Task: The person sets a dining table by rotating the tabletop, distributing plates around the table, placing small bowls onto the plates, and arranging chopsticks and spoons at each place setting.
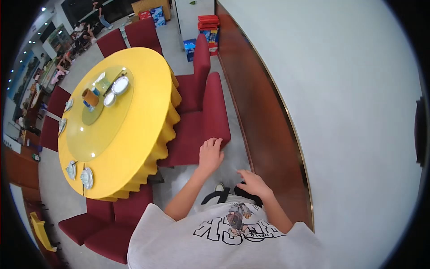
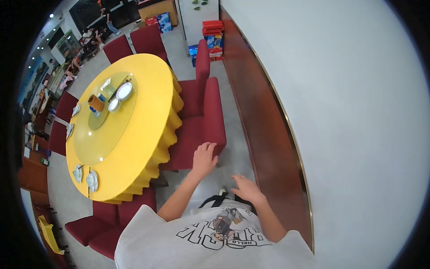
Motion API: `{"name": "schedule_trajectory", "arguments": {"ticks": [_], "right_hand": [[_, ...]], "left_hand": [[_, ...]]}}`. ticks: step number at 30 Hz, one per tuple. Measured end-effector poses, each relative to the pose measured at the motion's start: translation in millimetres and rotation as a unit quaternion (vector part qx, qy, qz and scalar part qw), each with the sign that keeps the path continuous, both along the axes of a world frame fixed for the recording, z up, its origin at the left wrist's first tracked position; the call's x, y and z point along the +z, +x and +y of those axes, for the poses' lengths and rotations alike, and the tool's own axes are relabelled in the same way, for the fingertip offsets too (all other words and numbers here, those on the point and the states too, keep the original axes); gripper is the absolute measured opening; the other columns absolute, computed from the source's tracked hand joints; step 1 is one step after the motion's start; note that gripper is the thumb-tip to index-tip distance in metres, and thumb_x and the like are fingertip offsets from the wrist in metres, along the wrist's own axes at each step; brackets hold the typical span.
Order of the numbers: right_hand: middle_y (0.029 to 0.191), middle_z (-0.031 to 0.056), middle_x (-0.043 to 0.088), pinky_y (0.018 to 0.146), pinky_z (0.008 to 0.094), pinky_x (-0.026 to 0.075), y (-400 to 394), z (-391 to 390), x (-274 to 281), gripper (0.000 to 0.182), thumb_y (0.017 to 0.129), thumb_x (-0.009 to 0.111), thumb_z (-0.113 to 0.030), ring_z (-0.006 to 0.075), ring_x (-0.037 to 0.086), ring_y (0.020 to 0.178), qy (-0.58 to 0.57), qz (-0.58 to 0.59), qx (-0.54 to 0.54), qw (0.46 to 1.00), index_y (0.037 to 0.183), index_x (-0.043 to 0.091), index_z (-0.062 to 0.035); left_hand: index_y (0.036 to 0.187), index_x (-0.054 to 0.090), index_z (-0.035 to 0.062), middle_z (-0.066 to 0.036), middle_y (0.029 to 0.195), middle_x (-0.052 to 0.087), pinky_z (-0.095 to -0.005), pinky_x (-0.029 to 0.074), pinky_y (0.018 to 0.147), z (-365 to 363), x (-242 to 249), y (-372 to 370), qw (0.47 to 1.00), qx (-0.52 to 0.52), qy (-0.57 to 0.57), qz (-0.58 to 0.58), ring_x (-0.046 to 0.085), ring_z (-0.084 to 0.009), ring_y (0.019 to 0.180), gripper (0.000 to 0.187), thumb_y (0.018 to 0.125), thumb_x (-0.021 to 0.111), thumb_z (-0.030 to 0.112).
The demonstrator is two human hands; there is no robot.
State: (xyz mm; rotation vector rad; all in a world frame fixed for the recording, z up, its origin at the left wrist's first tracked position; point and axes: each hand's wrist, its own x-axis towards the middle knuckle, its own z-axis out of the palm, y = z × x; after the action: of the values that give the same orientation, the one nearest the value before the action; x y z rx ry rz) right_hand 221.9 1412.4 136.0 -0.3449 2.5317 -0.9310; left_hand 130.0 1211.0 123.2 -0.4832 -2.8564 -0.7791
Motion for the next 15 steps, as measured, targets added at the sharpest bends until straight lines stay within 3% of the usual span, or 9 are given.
{"name": "schedule_trajectory", "arguments": {"ticks": [3, 6, 10, 13, 15], "right_hand": [[0.112, 0.0196, 0.055, 0.087, 0.0398, 0.045, -66, 20, -13, 0.056, 0.076, 0.066, -0.023, 0.0324, 0.055, 0.103, -0.01, -0.039, 0.0, 0.999, 0.125, 0.044, -0.005], [0.116, 0.022, 0.052, 0.088, 0.0367, 0.046, -147, 32, -23, 0.058, 0.076, 0.068, -0.023, 0.0321, 0.055, 0.107, -0.008, -0.015, 0.048, 0.999, 0.126, 0.044, -0.0062], [0.118, 0.0211, 0.05, 0.086, 0.0387, 0.046, -265, 15, 0, 0.057, 0.076, 0.066, -0.02, 0.0338, 0.053, 0.108, -0.024, 0.074, 0.08, 0.994, 0.127, 0.043, -0.0071], [0.113, 0.0188, 0.05, 0.085, 0.0433, 0.047, -340, -12, 20, 0.058, 0.075, 0.063, -0.016, 0.0367, 0.054, 0.101, -0.037, 0.159, 0.093, 0.982, 0.129, 0.041, -0.0094], [0.109, 0.0173, 0.049, 0.08, 0.0433, 0.049, -380, -35, 10, 0.051, 0.075, 0.06, -0.011, 0.0344, 0.056, 0.098, 0.002, 0.2, 0.184, 0.962, 0.124, 0.046, -0.0094]], "left_hand": [[0.126, 0.045, 0.0079, -0.017, 0.126, 0.045, -0.0451, 0.038, 0.093, 18, -9, -57, 0.997, 0.067, 0.005, 0.034, 0.044, -0.0327, 0.117, 0.062, 0.071, 0.068, 0.024], [0.138, 0.029, 0.0084, -0.022, 0.134, 0.038, -0.0489, 0.036, 0.096, 37, -35, -89, 0.983, 0.177, 0.004, -0.049, 0.04, -0.0354, 0.123, 0.09, 0.066, 0.073, 0.039], [0.143, 0.016, 0.0081, -0.024, 0.134, 0.039, -0.0492, 0.039, 0.093, 58, -28, -113, 0.955, 0.237, 0.058, -0.171, 0.046, -0.0386, 0.117, 0.104, 0.06, 0.076, 0.03], [0.143, 0.017, 0.0107, -0.023, 0.134, 0.04, -0.0466, 0.044, 0.09, 61, -22, -118, 0.936, 0.262, 0.091, -0.216, 0.046, -0.0388, 0.118, 0.103, 0.06, 0.075, 0.025], [0.143, 0.018, 0.0114, -0.021, 0.135, 0.04, -0.0469, 0.044, 0.091, 58, -11, -119, 0.932, 0.264, 0.089, -0.232, 0.047, -0.0373, 0.117, 0.103, 0.059, 0.075, 0.026]]}}
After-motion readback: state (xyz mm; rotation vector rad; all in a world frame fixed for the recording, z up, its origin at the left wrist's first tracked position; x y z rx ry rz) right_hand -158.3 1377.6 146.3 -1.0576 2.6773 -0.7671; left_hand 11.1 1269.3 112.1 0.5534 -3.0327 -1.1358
